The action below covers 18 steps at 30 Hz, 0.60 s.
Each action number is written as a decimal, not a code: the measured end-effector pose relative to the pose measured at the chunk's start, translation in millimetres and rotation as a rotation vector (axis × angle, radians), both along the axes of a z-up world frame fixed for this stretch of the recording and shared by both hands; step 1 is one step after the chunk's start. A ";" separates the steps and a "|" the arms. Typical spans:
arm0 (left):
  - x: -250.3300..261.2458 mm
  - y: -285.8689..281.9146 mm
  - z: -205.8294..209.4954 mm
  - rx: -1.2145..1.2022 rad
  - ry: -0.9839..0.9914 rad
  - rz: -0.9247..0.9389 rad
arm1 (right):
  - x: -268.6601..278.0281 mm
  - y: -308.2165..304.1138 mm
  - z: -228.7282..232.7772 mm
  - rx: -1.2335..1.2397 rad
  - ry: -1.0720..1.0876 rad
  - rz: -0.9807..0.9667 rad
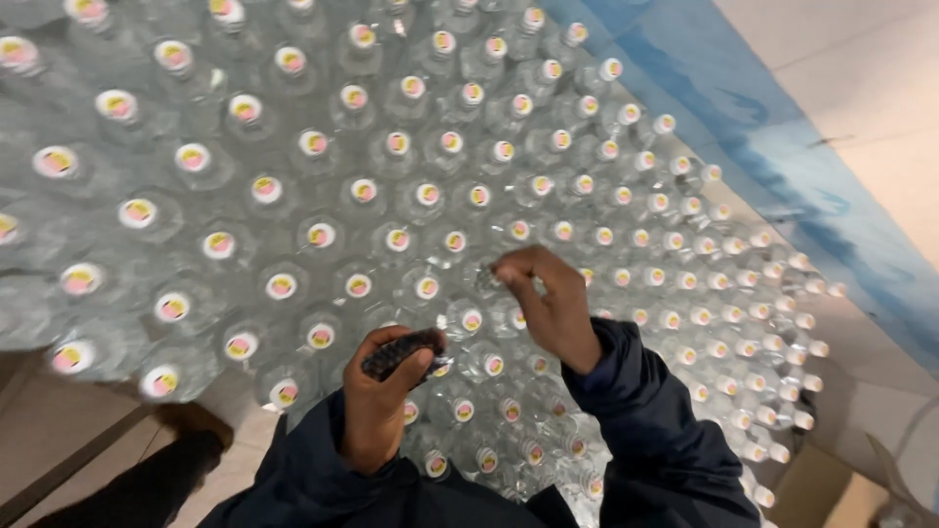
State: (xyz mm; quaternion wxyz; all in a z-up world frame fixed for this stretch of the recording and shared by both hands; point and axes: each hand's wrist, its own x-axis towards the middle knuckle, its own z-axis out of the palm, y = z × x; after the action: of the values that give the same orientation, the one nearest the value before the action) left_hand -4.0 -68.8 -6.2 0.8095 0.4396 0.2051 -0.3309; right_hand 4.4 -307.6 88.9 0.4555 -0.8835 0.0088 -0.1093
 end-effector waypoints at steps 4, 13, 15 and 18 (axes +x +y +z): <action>0.9 -1.5 2.0 0.017 -0.013 0.006 | 33.7 -112.7 -10.1 -0.283 -0.142 -0.242; 7.6 -2.4 -3.1 0.061 0.168 -0.015 | 97.1 -379.1 -126.4 -1.015 0.187 -0.713; 8.2 -1.3 -3.0 0.077 0.213 -0.007 | 104.1 -390.6 -148.7 -0.932 0.261 -0.741; 9.8 0.6 -3.5 0.123 0.202 -0.030 | 113.5 -388.0 -155.7 -0.915 0.300 -0.721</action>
State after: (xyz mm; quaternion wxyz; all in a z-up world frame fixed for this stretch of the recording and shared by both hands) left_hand 5.8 -68.3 -9.8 0.7511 0.4558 0.2992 -0.3722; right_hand 117.9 -695.6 -66.8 -0.0431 -0.9368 0.3243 -0.1238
